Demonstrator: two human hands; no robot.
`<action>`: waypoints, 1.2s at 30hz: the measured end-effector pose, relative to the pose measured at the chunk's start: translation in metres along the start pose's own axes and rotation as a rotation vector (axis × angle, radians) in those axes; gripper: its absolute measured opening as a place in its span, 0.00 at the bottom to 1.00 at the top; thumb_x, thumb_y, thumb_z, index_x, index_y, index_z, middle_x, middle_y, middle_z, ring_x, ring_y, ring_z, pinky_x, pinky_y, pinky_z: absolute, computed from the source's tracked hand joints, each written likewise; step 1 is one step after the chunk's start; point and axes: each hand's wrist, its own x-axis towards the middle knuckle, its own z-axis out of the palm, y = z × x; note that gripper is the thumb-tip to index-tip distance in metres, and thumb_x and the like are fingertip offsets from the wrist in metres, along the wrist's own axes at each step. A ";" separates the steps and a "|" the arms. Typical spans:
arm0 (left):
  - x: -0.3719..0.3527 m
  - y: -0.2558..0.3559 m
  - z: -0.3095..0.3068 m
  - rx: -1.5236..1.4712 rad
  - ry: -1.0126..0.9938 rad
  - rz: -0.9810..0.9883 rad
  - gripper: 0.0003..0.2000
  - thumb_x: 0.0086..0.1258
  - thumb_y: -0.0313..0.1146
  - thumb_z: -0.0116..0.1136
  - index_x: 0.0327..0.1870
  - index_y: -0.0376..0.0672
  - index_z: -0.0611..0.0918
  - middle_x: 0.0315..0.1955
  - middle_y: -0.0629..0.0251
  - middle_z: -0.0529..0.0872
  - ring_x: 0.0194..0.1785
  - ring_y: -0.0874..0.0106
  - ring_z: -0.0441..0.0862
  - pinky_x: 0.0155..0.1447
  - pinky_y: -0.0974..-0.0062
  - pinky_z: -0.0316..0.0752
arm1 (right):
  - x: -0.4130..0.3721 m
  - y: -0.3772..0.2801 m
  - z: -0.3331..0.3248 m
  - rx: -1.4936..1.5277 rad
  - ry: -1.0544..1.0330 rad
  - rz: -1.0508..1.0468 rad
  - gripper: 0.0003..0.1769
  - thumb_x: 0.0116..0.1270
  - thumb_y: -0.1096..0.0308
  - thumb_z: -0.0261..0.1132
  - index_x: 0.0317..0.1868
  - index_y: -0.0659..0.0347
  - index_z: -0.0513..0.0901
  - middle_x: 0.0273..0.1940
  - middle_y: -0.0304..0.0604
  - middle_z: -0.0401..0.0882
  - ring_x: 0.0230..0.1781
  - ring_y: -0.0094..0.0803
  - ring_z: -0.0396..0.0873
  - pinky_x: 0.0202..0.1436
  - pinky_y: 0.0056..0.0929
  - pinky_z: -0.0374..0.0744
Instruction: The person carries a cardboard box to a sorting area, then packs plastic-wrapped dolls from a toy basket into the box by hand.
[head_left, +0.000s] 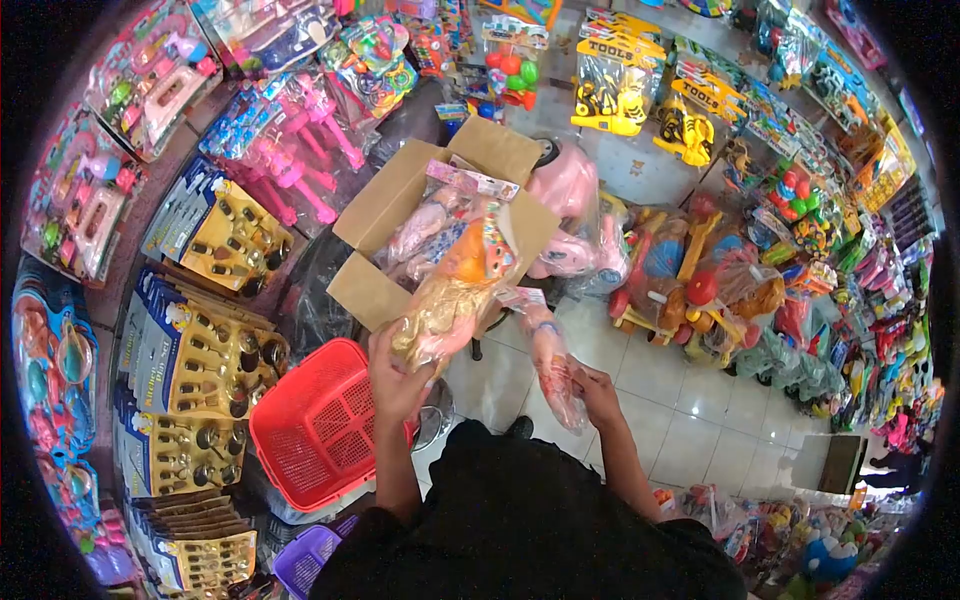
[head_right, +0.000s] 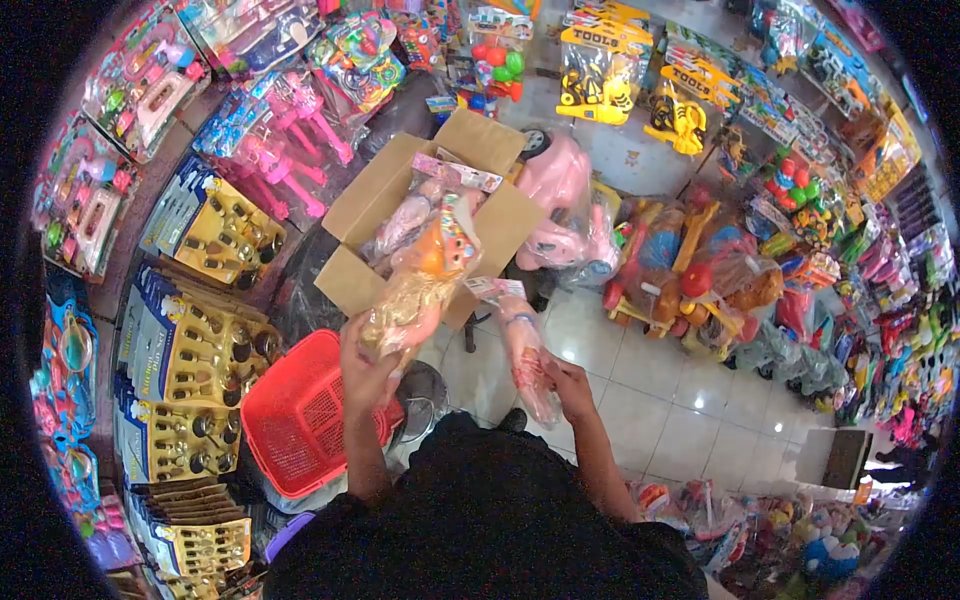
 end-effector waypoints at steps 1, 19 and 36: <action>0.006 -0.001 0.003 0.055 0.017 0.037 0.33 0.42 0.20 0.67 0.57 0.39 0.73 0.52 0.57 0.73 0.60 0.61 0.70 0.64 0.66 0.67 | 0.005 0.003 -0.009 0.010 -0.013 -0.008 0.21 0.72 0.66 0.57 0.60 0.69 0.75 0.38 0.33 0.79 0.32 0.18 0.71 0.41 0.19 0.72; 0.201 -0.107 0.069 0.425 0.246 -0.026 0.31 0.44 0.37 0.73 0.54 0.50 0.78 0.53 0.59 0.74 0.60 0.55 0.69 0.62 0.52 0.62 | 0.133 -0.092 0.005 -0.165 -0.175 -0.245 0.15 0.71 0.62 0.60 0.39 0.66 0.85 0.35 0.33 0.81 0.36 0.19 0.73 0.44 0.22 0.71; 0.311 -0.221 0.072 0.771 -0.153 -0.285 0.39 0.53 0.54 0.65 0.70 0.64 0.64 0.71 0.64 0.57 0.74 0.56 0.53 0.65 0.32 0.54 | 0.267 -0.153 0.077 -0.615 -0.630 -0.367 0.14 0.66 0.77 0.59 0.51 0.64 0.82 0.49 0.50 0.81 0.50 0.37 0.78 0.54 0.31 0.75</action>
